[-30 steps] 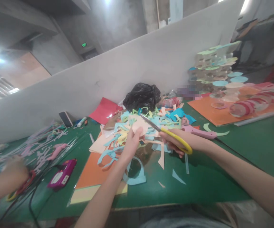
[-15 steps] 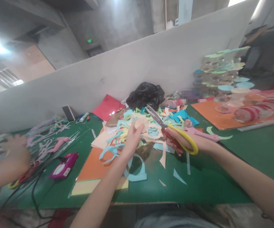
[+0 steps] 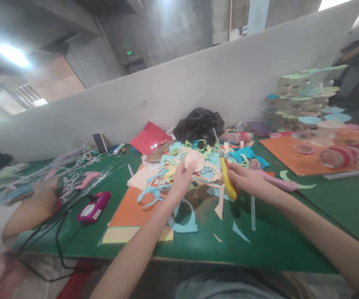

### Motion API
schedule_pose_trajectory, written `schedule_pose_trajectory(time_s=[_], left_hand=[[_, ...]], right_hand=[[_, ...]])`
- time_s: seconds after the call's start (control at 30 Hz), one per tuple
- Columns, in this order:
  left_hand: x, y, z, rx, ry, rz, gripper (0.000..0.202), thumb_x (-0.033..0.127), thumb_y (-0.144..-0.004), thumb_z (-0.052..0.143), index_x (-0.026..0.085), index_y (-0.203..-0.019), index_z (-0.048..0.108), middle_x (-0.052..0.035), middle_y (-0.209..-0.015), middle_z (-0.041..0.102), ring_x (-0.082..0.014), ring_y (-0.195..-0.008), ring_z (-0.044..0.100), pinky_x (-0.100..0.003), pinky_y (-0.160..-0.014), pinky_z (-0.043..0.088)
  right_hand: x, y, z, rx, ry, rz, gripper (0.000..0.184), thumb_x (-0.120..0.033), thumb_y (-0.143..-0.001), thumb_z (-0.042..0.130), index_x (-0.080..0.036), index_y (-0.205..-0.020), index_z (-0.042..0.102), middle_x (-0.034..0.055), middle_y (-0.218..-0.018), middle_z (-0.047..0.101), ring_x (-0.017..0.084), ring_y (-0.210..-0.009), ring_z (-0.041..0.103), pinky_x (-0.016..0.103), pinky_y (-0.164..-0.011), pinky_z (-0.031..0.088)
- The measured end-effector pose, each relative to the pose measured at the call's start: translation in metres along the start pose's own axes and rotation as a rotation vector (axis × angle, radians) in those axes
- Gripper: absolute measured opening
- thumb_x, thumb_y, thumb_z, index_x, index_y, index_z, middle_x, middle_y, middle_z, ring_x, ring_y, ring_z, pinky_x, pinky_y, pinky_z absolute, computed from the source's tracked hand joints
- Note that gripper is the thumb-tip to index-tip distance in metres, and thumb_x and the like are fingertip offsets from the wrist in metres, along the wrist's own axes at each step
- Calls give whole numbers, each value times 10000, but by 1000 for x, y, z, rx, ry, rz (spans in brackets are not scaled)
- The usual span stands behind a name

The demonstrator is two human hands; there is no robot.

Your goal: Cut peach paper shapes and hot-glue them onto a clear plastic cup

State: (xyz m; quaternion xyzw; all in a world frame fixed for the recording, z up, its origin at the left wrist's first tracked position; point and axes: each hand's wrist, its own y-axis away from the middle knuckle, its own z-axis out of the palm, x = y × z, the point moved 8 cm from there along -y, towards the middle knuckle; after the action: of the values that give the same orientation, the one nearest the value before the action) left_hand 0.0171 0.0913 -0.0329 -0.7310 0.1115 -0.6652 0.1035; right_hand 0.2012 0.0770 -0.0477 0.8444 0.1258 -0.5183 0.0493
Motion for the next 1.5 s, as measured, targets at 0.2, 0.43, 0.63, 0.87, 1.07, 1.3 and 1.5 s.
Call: schedule_pose_trajectory(time_s=[0.2,0.43,0.63,0.87,1.07,1.3,1.5], left_hand=[[14,8,4,-31,-84,113,408,499,-899,509,161,-1079,650,-64,-865,679,-182,-819,626,-304,-787,517],[19,12,13,-108,-226,141,376,410,-895,522,186,-1182,615,-54,-1085,687,-177,-964,632,-280,-863,494],[20,14,10,-57,-416,145,392,399,-876,565,188,-1203,610,-59,-1153,677,-185,-985,627,-281,-856,493],[18,18,16,-94,-571,219,466,442,-859,614,202,-1258,595,-93,-1273,648,-221,-1097,613,-335,-953,471],[17,19,18,-104,-533,159,400,452,-882,572,211,-1195,632,-77,-1226,676,-238,-1130,608,-348,-978,452],[15,18,21,-116,-441,105,350,449,-893,537,197,-1106,654,-48,-1070,705,-194,-964,624,-288,-847,475],[15,17,23,-115,-346,89,335,464,-891,534,177,-1022,644,-26,-943,671,-160,-852,592,-249,-754,469]], right_hand=[[9,1,22,-81,119,36,236,-415,-871,534,-202,-960,585,31,-743,677,175,-607,620,266,-537,444],[7,-2,25,74,363,-62,336,-282,-931,467,-157,-1215,596,96,-979,735,214,-752,682,284,-666,455],[8,-2,19,134,429,-31,334,-305,-979,385,-178,-1171,627,100,-948,757,244,-803,704,279,-649,433],[-14,6,16,156,622,-120,242,-249,-938,418,-175,-1020,634,116,-949,730,245,-823,674,278,-590,372],[-21,8,10,149,315,-196,390,-232,-936,316,-183,-1219,581,112,-1185,692,246,-1023,652,346,-830,472],[-23,10,13,46,102,-213,466,-389,-950,357,-177,-1341,499,111,-1292,635,247,-1071,639,364,-883,492],[-27,12,15,4,94,-259,554,-515,-957,359,-175,-1379,475,121,-1211,669,261,-1063,639,381,-908,486]])
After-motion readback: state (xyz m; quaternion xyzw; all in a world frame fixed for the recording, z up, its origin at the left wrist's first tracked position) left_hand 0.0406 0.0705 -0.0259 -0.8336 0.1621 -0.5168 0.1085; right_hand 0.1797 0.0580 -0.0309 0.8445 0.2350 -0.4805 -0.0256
